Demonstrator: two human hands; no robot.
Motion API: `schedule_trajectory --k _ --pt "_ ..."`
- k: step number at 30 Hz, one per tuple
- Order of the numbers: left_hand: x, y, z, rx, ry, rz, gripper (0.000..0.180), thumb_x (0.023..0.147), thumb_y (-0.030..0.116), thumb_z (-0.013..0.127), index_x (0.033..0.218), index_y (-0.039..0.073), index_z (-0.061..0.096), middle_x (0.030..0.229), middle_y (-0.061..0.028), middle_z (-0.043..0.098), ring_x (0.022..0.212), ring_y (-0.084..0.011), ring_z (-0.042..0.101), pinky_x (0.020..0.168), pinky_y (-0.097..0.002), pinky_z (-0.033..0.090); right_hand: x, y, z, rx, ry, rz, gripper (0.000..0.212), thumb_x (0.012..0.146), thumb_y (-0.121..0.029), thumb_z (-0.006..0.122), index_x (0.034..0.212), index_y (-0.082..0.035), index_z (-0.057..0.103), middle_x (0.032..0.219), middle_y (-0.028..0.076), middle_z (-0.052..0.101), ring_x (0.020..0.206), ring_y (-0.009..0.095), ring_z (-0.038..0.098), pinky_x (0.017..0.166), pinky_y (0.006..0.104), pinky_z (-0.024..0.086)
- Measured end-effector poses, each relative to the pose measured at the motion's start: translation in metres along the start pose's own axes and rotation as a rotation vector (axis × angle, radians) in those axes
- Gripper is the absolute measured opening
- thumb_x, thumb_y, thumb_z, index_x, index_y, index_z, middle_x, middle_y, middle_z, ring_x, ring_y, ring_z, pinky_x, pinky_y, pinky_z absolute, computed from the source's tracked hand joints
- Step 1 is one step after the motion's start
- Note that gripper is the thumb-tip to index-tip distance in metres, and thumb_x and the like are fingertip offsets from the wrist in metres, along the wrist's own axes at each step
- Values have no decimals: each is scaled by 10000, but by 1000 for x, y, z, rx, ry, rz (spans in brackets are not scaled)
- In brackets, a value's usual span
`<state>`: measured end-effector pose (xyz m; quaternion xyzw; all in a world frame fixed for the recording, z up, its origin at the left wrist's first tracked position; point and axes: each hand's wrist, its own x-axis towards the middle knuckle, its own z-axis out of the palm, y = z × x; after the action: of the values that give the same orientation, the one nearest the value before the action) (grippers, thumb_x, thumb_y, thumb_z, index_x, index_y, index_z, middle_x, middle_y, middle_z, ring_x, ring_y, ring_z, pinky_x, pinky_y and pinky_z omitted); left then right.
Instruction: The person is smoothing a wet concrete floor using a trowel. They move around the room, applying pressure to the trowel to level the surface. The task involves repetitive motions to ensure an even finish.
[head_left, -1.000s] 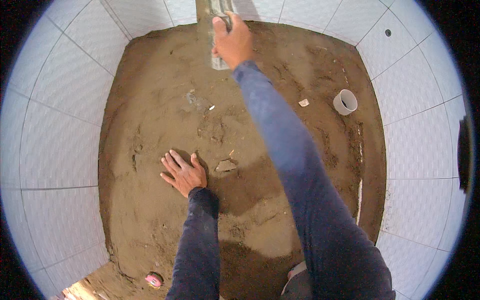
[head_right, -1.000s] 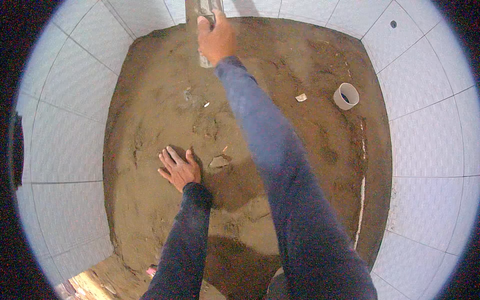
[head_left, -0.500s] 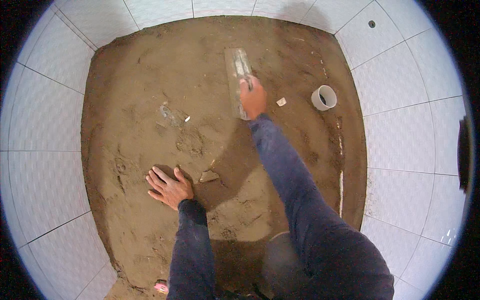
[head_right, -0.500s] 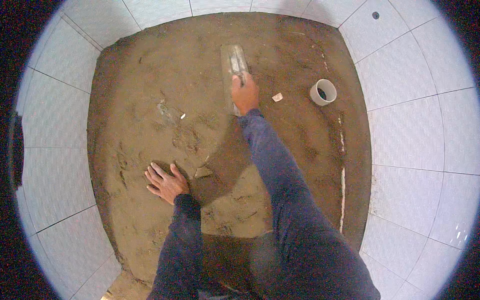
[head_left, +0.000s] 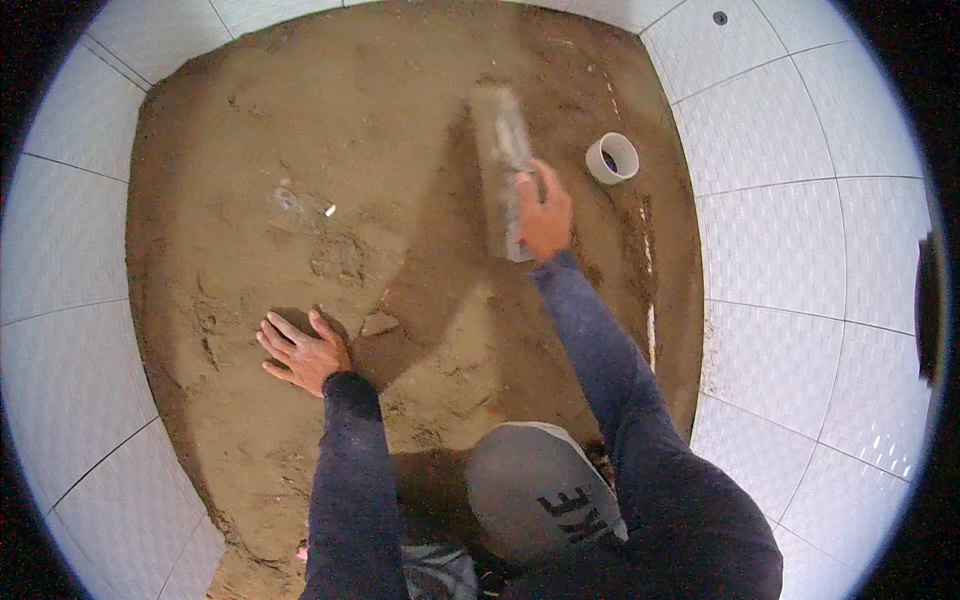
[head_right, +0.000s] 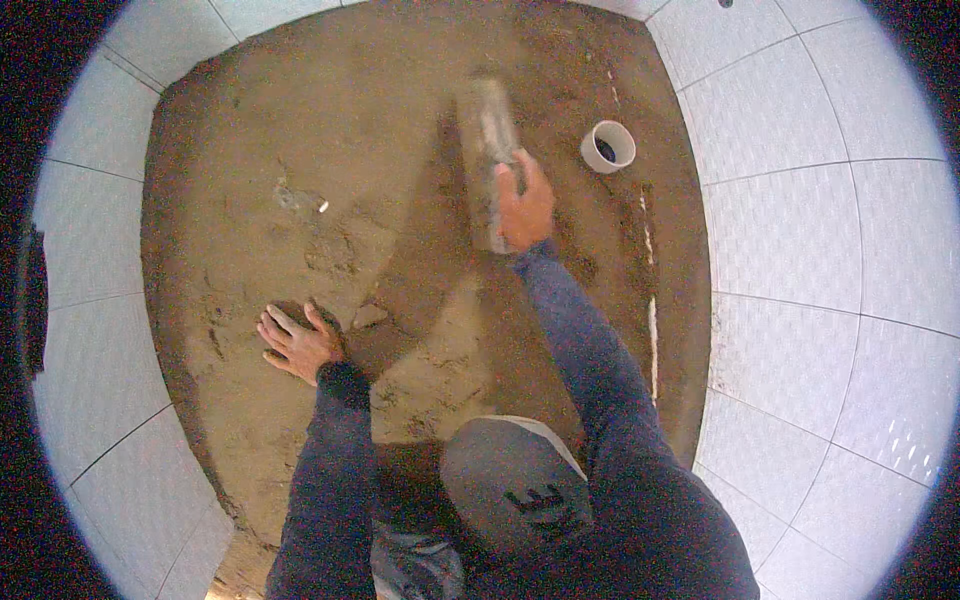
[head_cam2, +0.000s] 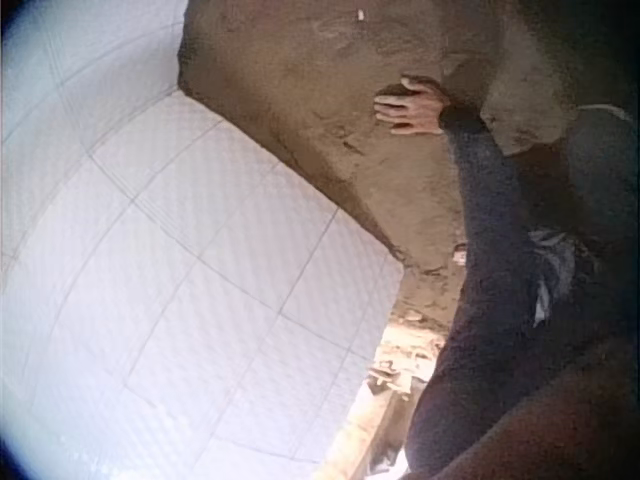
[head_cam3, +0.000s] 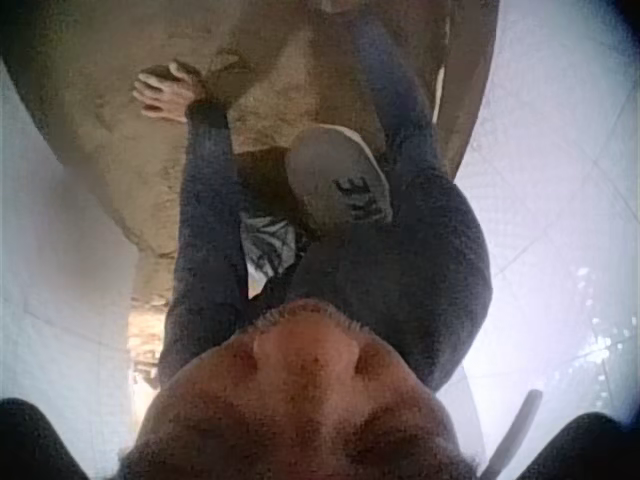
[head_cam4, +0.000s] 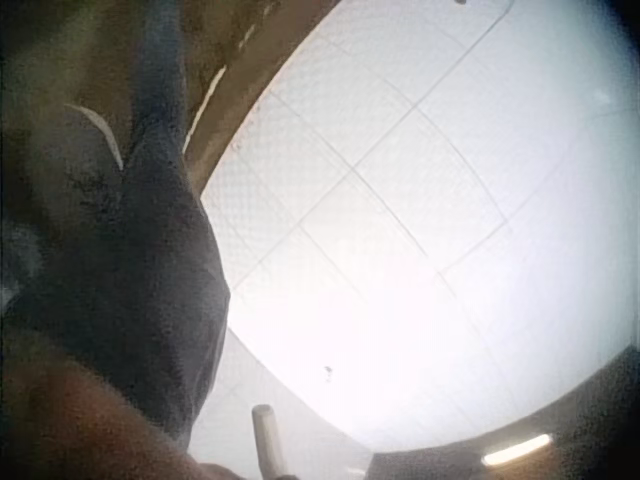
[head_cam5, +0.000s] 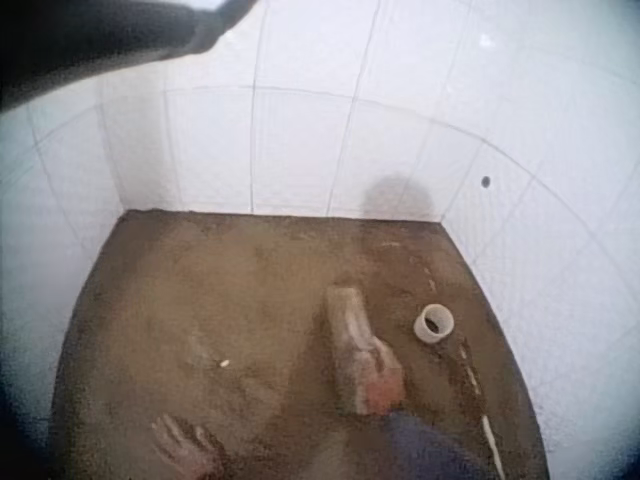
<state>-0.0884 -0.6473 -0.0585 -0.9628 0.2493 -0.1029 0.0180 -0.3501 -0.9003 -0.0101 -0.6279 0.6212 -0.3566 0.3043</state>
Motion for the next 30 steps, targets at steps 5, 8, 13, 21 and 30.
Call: schedule_trajectory --k 5,8,13,21,30 --pt "-2 -1 5 13 41 16 666 986 579 371 1484 137 376 1524 -60 388 1447 -233 295 1149 -553 224 -48 53 -66 -169 64 -117 419 937 -267 592 1271 -16 578 1199 221 639 1118 342 619 951 410 470" --pt "-8 -6 14 22 76 52 666 977 591 384 1474 147 398 1520 -61 405 1437 -236 319 1133 -560 246 -59 77 -83 -177 24 -89 410 932 -240 591 1278 -21 571 1207 209 642 1103 326 633 939 399 482" --pt "-6 -3 8 48 99 19 668 986 587 366 1483 141 383 1514 -74 404 1433 -240 321 1137 -548 252 -101 56 -121 -39 78 -34 407 938 -242 581 1275 -14 567 1219 215 635 1144 332 617 965 403 469" --pt "-11 1 15 81 152 35 675 976 621 373 1473 165 401 1498 -55 427 1416 -229 352 1107 -543 295 -136 96 -168 -191 162 1 423 933 -252 590 1271 2 576 1226 219 637 1173 331 598 1002 411 448" --pt "-13 0 16 87 119 10 687 974 636 351 1479 172 389 1519 -29 401 1439 -212 308 1127 -526 258 -131 170 -216 -375 220 62 456 937 -297 593 1286 -3 573 1241 230 629 1174 353 596 1008 418 442"
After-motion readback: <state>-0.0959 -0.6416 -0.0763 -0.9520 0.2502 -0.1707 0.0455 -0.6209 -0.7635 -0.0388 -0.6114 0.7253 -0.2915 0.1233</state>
